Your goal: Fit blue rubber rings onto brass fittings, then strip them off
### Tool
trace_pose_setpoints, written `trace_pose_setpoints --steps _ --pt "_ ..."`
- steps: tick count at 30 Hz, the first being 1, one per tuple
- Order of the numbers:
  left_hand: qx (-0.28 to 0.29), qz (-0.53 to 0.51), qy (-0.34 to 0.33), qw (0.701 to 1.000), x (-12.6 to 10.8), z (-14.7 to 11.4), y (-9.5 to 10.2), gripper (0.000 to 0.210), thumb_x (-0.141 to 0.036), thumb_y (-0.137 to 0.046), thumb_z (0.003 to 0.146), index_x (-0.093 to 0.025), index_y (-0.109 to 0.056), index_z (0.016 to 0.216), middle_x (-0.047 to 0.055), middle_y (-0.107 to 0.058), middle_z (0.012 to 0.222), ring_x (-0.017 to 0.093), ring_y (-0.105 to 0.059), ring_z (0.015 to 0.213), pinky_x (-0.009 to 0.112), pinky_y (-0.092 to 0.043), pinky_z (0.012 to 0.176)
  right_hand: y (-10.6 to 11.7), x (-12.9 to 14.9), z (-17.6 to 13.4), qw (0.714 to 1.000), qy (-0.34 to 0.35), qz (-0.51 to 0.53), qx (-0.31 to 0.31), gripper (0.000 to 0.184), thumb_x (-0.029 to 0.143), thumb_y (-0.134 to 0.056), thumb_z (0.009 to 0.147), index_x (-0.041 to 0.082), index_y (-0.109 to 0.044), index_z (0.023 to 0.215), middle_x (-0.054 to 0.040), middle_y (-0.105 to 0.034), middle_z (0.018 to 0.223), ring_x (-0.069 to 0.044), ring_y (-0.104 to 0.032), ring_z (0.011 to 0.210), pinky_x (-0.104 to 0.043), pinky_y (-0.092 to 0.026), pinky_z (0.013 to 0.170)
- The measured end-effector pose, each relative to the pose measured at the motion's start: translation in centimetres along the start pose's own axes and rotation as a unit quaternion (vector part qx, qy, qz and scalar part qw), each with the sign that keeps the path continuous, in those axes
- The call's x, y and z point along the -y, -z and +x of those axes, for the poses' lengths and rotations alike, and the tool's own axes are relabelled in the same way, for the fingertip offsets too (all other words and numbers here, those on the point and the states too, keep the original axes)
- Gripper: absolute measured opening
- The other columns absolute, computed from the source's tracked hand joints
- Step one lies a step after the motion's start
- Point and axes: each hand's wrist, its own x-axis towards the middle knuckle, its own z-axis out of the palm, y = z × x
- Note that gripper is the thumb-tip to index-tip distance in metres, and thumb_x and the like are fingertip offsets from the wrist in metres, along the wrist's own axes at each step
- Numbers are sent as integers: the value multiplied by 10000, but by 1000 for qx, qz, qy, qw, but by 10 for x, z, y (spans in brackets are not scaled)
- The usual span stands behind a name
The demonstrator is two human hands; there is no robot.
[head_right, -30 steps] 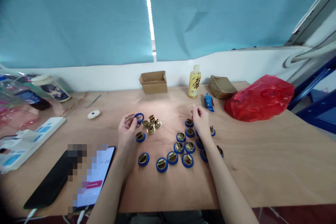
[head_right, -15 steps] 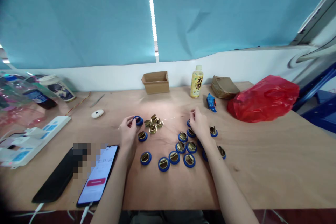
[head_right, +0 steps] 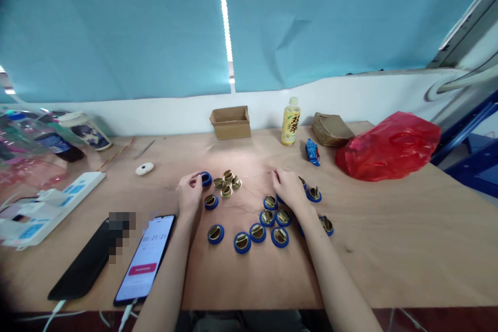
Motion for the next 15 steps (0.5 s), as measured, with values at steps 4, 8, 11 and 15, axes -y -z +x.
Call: trace_pose_setpoints --steps 4,8,11,15 --pt "2 10 -1 1000 0 -1 0 315 -285 -553 830 -95 -703 1032 155 -670 1037 196 -688 759 340 -591 742 0 1 -1 1000 24 -11 7 235 221 -432 950 184 -643 852 -90 -742 817 -215 -680 744 -275 -345 616" --pt "6 24 3 1000 0 -1 0 315 -272 -545 830 -97 -697 1043 156 -652 1056 192 -688 767 335 -590 742 -1 1 -1 999 44 -11 9 237 207 -430 952 180 -646 857 -89 -744 845 -210 -679 770 -271 -355 636" --pt "8 43 3 999 -1 -2 0 315 -294 -539 831 -110 -704 1026 150 -647 1040 216 -680 804 371 -575 795 -1 2 -1 999 49 -12 9 234 206 -432 951 178 -648 868 -90 -744 865 -212 -679 791 -271 -363 654" --pt "9 93 -20 995 -3 -6 -1 347 -364 -622 777 -148 -705 1035 154 -643 1074 321 -604 1049 485 -457 987 0 2 -1 998 52 -16 15 234 208 -431 951 178 -647 866 -89 -743 860 -214 -680 791 -273 -367 658"
